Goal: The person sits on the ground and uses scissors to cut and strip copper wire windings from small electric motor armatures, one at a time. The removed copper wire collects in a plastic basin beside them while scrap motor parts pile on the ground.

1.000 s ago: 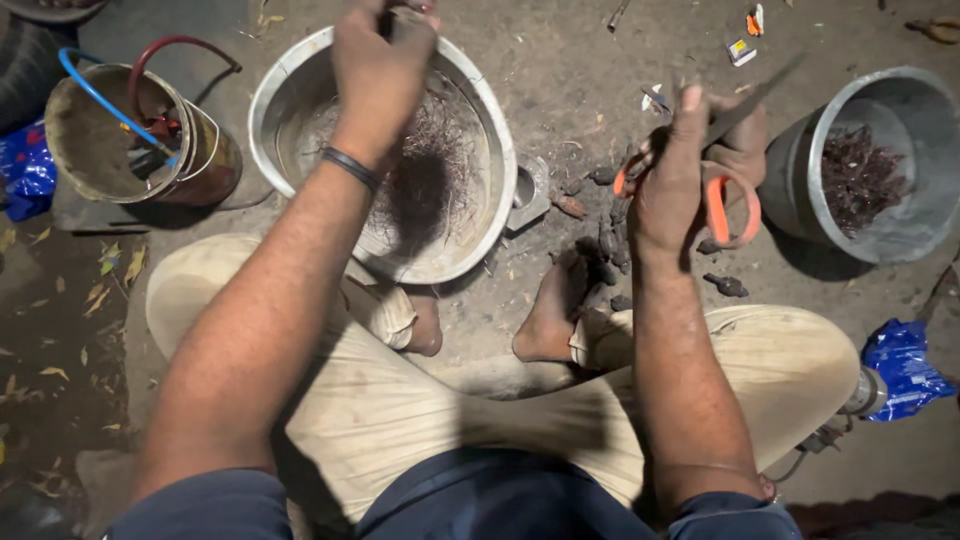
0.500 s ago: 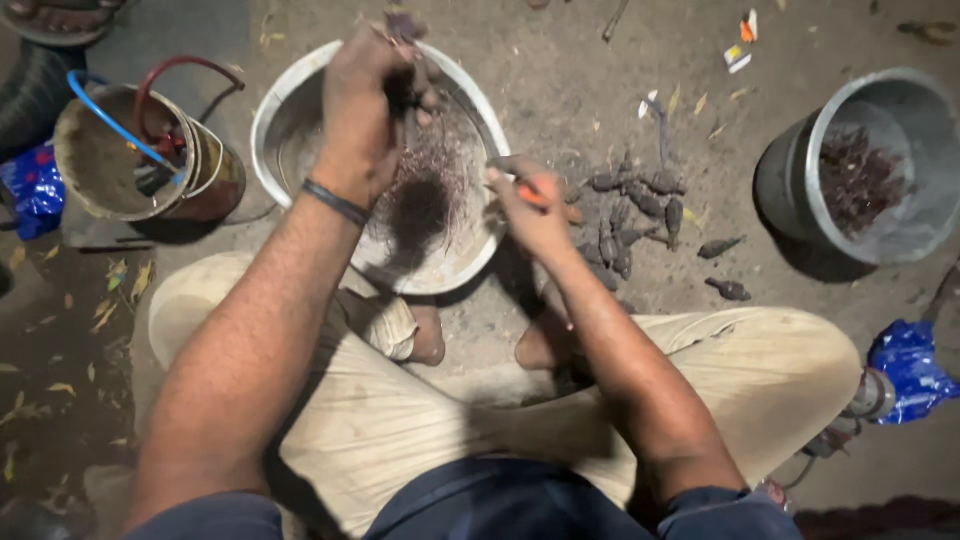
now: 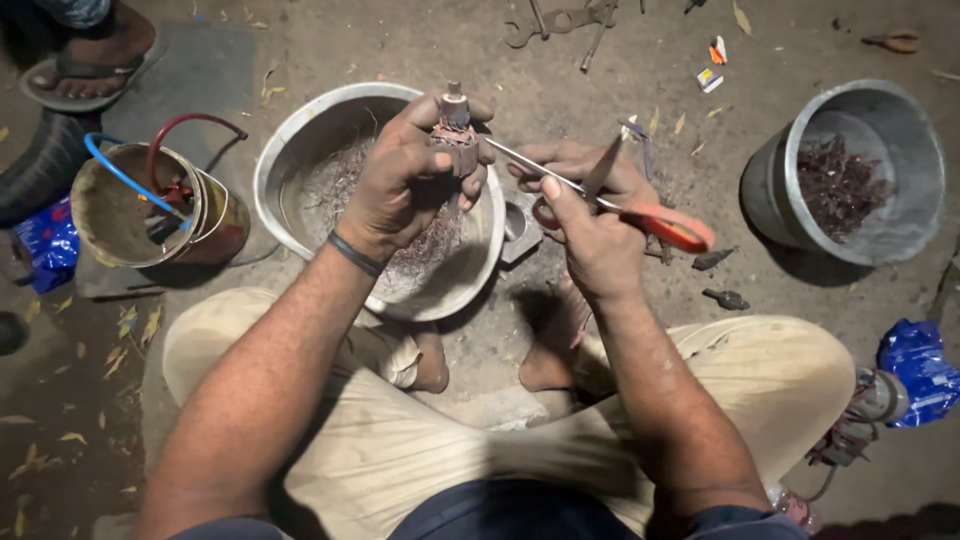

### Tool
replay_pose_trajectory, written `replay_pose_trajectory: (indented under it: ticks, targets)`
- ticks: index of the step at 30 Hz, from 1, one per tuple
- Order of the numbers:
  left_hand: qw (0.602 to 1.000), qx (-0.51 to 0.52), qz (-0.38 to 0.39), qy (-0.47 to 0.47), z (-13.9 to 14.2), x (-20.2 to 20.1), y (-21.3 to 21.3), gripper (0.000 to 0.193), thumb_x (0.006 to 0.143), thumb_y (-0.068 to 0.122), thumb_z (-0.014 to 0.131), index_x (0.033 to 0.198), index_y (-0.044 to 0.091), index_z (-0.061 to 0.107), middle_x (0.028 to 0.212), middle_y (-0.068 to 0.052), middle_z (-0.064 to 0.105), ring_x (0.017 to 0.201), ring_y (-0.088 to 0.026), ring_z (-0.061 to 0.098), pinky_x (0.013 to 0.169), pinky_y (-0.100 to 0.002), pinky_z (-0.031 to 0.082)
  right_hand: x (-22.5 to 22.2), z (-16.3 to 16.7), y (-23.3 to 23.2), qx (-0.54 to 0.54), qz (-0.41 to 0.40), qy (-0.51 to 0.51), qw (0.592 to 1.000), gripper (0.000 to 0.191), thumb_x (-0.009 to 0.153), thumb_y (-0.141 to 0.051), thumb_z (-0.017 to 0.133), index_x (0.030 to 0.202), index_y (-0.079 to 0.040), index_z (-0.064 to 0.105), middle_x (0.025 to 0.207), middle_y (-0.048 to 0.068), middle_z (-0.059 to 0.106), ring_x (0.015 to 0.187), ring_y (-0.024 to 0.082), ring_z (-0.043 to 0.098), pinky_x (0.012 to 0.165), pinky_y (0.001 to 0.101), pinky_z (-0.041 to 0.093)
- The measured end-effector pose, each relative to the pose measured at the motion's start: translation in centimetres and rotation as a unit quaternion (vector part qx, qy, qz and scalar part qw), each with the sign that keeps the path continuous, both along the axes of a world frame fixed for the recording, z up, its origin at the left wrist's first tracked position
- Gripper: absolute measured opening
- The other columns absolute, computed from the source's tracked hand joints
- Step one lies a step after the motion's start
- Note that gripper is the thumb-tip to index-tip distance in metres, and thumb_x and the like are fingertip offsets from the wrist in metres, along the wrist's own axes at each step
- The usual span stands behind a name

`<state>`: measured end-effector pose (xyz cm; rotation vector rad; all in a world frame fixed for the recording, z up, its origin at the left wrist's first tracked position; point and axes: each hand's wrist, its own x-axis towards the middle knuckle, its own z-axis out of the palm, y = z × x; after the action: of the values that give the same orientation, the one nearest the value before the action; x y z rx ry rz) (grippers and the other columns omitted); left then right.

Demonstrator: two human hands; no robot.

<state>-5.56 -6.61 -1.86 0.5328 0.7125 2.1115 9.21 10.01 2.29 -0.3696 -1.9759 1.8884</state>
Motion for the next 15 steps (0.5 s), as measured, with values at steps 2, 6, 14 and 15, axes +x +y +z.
replay_pose_trajectory:
  ticks: [2, 6, 14, 15]
  targets:
    - [1.0, 0.021, -0.017, -0.014, 0.1, 0.2, 0.0, 0.06, 0.086, 0.017, 0.065, 0.137, -0.01, 0.051, 0.101, -0.019, 0.064, 0.079, -0.023, 0.063, 0.065, -0.033, 0.052, -0.2, 0.0, -0.2, -0.058, 0.058, 0.124, 0.989, 0.014, 0.109, -0.003, 0.062, 0.11, -0.002, 0.048, 0.124, 0.025, 0.072, 0.113, 0.029, 0.075, 0.098, 0.0375, 0.065]
    - [0.999, 0.014, -0.017, -0.025, 0.4, 0.6, -0.2, 0.062, 0.084, 0.022, 0.065, 0.135, -0.01, 0.051, 0.101, -0.023, 0.067, 0.073, -0.023, 0.062, 0.062, -0.032, 0.051, -0.2, -0.6, -0.9, -0.094, 0.039, 0.121, 0.987, 0.015, 0.103, -0.003, 0.058, 0.109, -0.003, 0.044, 0.122, 0.026, 0.07, 0.114, 0.033, 0.074, 0.09, 0.0397, 0.062]
    - [1.0, -0.014, -0.015, 0.013, 0.0, 0.6, 0.4, 0.057, 0.084, 0.02, 0.067, 0.133, -0.006, 0.052, 0.108, -0.021, 0.07, 0.077, -0.02, 0.064, 0.068, -0.031, 0.054, 0.0, -2.1, -0.5, 0.052, 0.054, 0.157, 0.985, 0.008, 0.112, -0.003, 0.058, 0.114, 0.004, 0.056, 0.122, 0.025, 0.072, 0.116, 0.027, 0.069, 0.108, 0.0404, 0.055]
    - [0.999, -0.023, -0.005, 0.026, 0.0, 0.6, 0.4, 0.056, 0.085, 0.018, 0.067, 0.133, -0.006, 0.052, 0.104, -0.018, 0.068, 0.079, -0.019, 0.064, 0.068, -0.031, 0.054, -0.1, -2.1, -0.4, 0.041, 0.053, 0.155, 0.986, 0.008, 0.111, -0.003, 0.058, 0.115, 0.003, 0.056, 0.122, 0.024, 0.072, 0.117, 0.026, 0.068, 0.109, 0.0412, 0.055]
